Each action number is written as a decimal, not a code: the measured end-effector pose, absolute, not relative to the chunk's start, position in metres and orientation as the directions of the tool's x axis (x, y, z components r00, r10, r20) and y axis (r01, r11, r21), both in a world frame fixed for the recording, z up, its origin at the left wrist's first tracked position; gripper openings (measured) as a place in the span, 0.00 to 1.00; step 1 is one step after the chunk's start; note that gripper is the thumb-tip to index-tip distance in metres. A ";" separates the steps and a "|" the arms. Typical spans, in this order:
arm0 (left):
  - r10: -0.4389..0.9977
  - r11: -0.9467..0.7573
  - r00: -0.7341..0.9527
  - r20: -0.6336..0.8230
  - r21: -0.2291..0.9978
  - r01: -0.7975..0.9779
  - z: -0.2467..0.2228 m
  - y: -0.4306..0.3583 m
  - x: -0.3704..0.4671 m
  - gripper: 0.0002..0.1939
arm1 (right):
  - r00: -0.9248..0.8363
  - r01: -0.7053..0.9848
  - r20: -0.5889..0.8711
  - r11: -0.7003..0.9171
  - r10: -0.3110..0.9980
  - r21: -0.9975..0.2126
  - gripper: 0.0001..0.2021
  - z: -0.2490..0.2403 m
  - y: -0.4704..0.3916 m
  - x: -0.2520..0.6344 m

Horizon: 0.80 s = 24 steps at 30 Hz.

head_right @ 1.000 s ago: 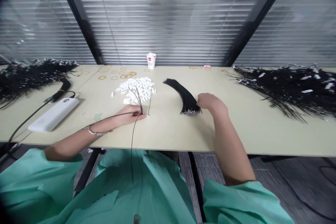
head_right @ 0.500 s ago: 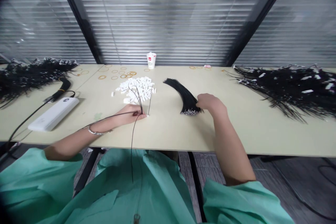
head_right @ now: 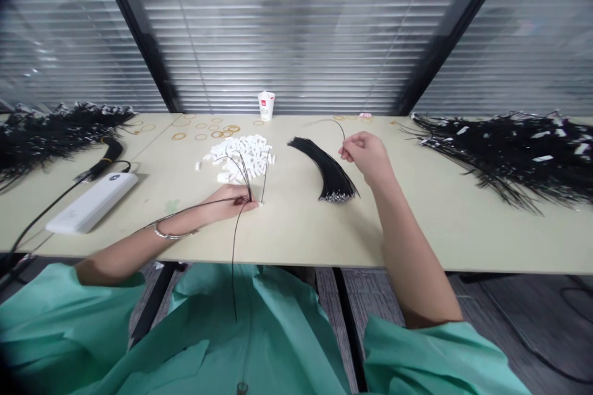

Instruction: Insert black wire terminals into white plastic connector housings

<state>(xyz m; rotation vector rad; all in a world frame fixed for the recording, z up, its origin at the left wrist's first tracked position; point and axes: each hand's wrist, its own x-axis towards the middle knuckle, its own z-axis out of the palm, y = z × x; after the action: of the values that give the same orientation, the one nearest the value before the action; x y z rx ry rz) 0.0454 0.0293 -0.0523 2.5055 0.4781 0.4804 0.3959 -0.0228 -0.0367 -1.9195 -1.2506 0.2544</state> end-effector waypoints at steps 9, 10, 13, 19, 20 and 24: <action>0.352 -0.827 0.903 0.248 0.534 0.176 -0.059 0.029 0.044 0.15 | 0.343 0.176 0.387 0.347 0.856 -0.921 0.14 -0.039 -0.030 0.312; 0.337 -0.833 0.907 0.253 0.529 0.163 -0.060 0.027 0.044 0.15 | 0.312 0.142 0.380 0.353 0.870 -0.925 0.13 -0.040 -0.035 0.298; 0.299 -0.843 0.917 0.265 0.523 0.124 -0.062 0.022 0.044 0.14 | 0.175 0.080 0.334 0.325 0.926 -0.942 0.09 -0.040 -0.052 0.260; 0.259 -0.833 0.920 0.295 0.551 0.058 -0.061 0.014 0.046 0.12 | -0.062 0.303 0.171 0.182 0.983 -0.936 0.08 -0.042 -0.075 0.231; 0.257 -0.829 0.919 0.300 0.557 0.050 -0.061 0.014 0.046 0.11 | -0.050 0.356 0.168 0.175 0.985 -0.918 0.08 -0.044 -0.075 0.232; 0.264 -0.826 0.920 0.289 0.561 0.061 -0.060 0.013 0.045 0.09 | -0.018 0.478 0.175 0.163 0.984 -0.863 0.07 -0.050 -0.074 0.235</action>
<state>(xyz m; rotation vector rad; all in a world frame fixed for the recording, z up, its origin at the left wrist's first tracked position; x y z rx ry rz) 0.0451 0.0134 -0.0597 2.5131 0.2314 0.4817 0.2351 -0.0739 -0.0495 -1.4317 -1.6199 0.7786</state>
